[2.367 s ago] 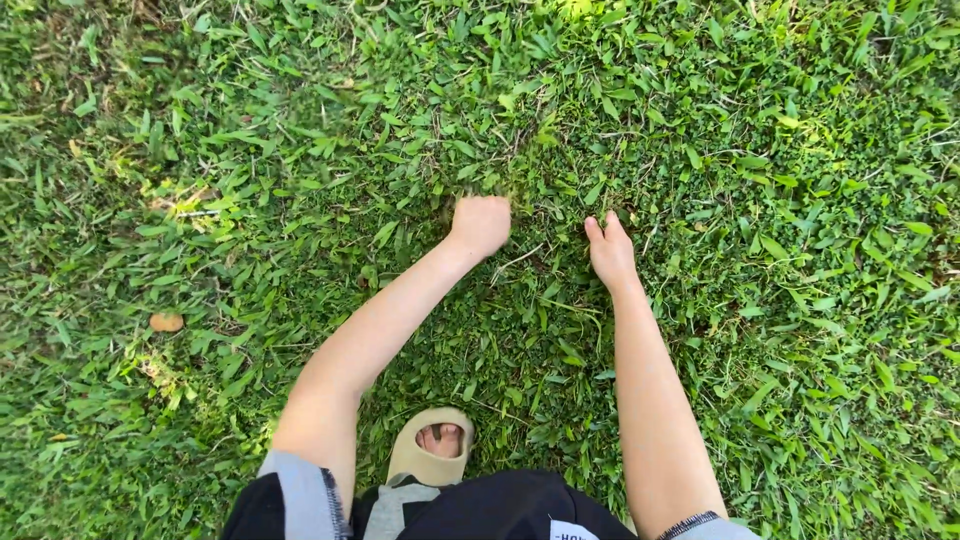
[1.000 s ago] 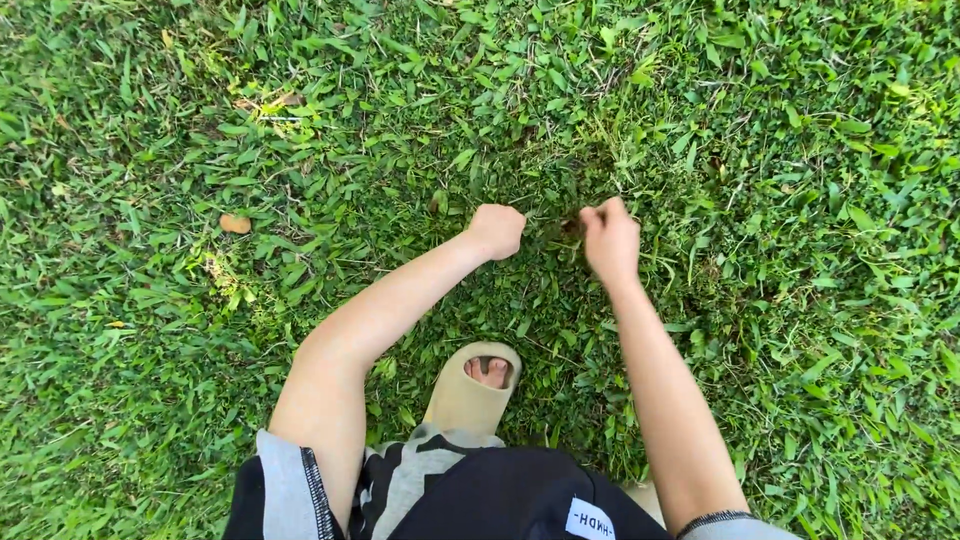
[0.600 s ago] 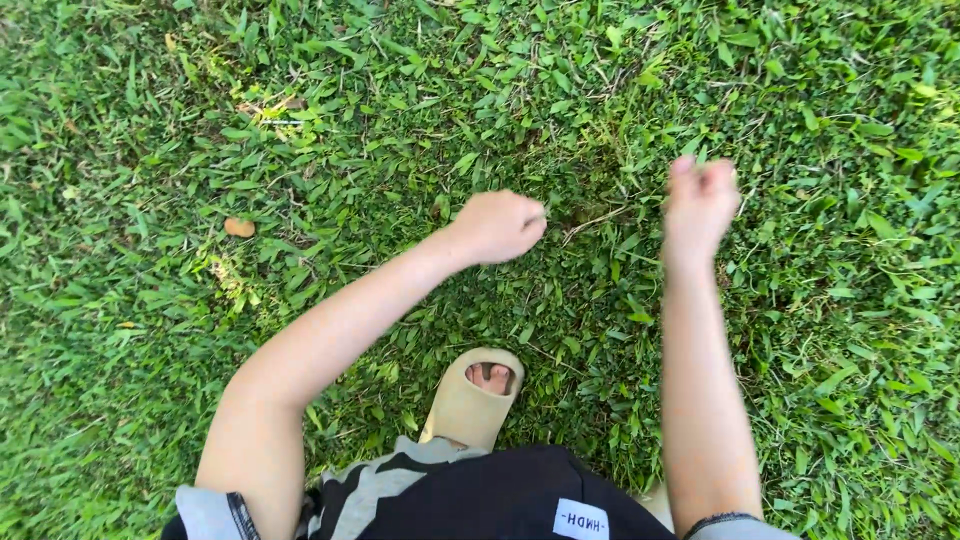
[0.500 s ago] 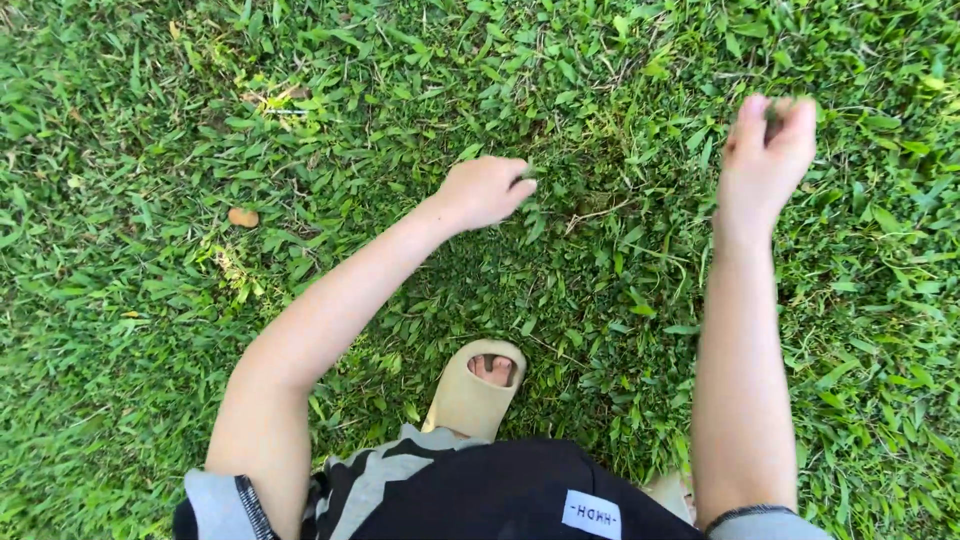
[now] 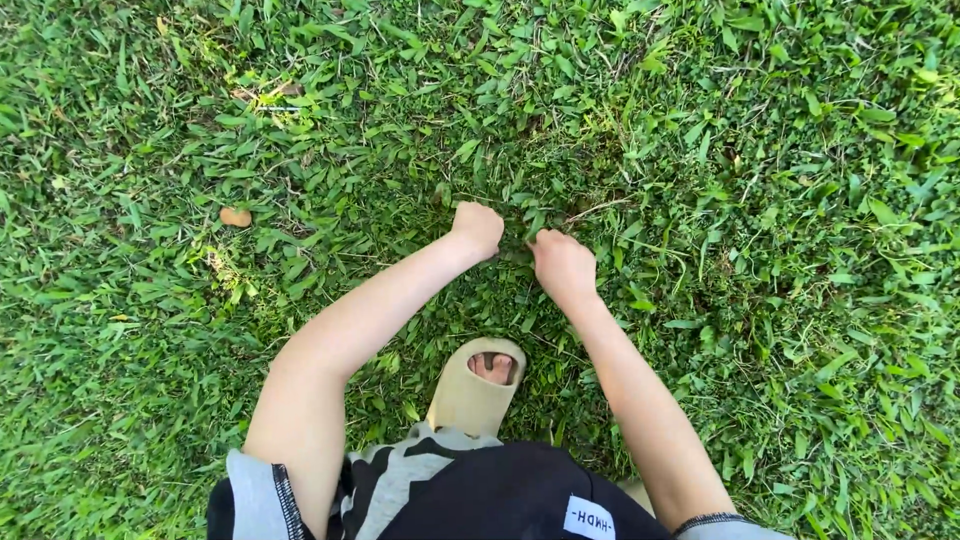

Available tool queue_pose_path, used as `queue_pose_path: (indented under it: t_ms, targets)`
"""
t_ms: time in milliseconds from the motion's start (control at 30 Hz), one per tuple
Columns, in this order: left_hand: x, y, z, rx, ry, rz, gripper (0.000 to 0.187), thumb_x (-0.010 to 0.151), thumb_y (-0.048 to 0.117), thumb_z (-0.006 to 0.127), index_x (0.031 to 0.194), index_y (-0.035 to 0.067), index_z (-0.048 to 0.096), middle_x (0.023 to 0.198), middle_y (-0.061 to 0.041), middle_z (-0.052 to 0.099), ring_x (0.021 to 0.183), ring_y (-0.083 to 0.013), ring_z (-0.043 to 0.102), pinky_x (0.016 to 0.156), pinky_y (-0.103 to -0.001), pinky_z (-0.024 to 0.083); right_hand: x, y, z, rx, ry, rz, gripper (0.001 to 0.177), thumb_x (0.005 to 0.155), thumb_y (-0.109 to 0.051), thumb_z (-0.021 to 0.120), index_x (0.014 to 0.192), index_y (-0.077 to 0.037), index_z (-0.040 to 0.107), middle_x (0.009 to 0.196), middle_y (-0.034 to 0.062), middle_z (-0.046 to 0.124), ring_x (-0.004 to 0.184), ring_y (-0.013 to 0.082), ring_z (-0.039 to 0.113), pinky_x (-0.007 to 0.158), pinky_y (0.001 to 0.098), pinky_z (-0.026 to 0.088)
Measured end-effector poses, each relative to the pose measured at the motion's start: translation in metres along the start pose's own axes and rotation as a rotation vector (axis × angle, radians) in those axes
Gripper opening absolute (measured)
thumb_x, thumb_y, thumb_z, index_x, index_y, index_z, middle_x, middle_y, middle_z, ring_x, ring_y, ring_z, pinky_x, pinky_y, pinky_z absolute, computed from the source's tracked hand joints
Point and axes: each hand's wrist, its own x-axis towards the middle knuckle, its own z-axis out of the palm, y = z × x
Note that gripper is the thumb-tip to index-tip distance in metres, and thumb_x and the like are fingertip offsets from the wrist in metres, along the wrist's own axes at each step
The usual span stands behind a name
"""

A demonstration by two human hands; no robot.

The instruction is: Pulling weeds from a grassy lawn by hand.

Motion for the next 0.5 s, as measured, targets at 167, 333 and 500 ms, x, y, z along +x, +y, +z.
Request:
queue_pose_path:
  t_ms: [167, 333, 500]
  targets:
    - [-0.017, -0.010, -0.018, -0.048, 0.052, 0.100, 0.022, 0.084, 0.021, 0.068, 0.097, 0.008, 0.079, 0.102, -0.012, 0.077, 0.094, -0.0309, 0.075, 0.081, -0.044, 0.059, 0.005, 0.029, -0.005, 0.386, -0.167, 0.166, 0.026, 0.101, -0.031, 0.066, 0.091, -0.007, 0.067, 0.079, 0.0134, 0.068, 0.075, 0.0352, 0.067, 0.067, 0.0461, 0.053]
    - [-0.021, -0.007, -0.036, -0.024, -0.021, 0.151, 0.023, 0.085, 0.019, 0.065, 0.099, 0.007, 0.078, 0.105, -0.013, 0.076, 0.098, -0.0299, 0.074, 0.082, -0.044, 0.059, 0.014, 0.043, -0.043, 0.741, -0.270, 0.364, 0.040, 0.108, -0.033, 0.064, 0.084, -0.001, 0.062, 0.066, 0.0112, 0.056, 0.064, 0.0238, 0.051, 0.060, 0.0379, 0.044]
    - [-0.019, 0.000, -0.047, 0.037, -0.108, 0.184, 0.023, 0.088, 0.020, 0.063, 0.101, 0.008, 0.078, 0.108, -0.011, 0.076, 0.099, -0.0279, 0.074, 0.084, -0.042, 0.058, 0.047, 0.090, -0.099, 1.417, 0.262, 0.564, 0.025, 0.112, -0.026, 0.056, 0.096, -0.007, 0.058, 0.071, -0.0017, 0.054, 0.061, 0.0102, 0.046, 0.057, 0.0262, 0.041]
